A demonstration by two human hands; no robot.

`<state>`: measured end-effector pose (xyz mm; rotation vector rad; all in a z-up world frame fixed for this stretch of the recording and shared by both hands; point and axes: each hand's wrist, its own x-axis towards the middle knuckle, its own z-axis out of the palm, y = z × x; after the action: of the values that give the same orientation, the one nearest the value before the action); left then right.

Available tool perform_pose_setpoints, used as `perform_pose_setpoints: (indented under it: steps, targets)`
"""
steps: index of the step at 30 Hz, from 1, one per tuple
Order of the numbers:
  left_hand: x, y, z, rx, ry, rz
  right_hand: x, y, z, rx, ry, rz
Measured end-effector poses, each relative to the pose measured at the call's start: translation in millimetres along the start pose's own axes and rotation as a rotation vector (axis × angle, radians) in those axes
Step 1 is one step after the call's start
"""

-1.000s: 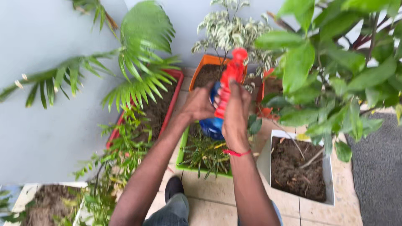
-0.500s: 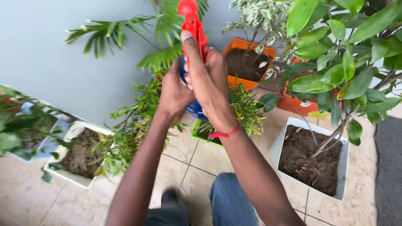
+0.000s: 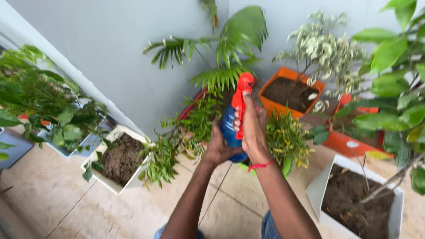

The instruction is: The person kneels on a tiled balcony and uses a blue and red manual pump sprayer to water several potted plants. They pump the handle to build pressure and spray water onto the leaves and soil of various plants arranged in different colored containers.

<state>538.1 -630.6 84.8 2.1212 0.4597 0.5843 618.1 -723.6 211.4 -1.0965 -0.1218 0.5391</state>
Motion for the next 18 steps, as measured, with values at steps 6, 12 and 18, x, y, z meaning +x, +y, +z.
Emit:
perform_pose_setpoints:
  steps: [6,12,18]
  targets:
    - [2.3,-5.7,16.6,-0.529,-0.168,-0.522,13.2,-22.7,4.2,-0.154,-0.031,0.006]
    - [0.1,7.0,13.8,-0.868,-0.187,-0.587,17.1,-38.2,4.4,-0.171,-0.054,-0.004]
    - [5.5,22.1,15.1,-0.854,-0.076,-0.591,29.3,-41.5,9.7,-0.252,-0.011,-0.046]
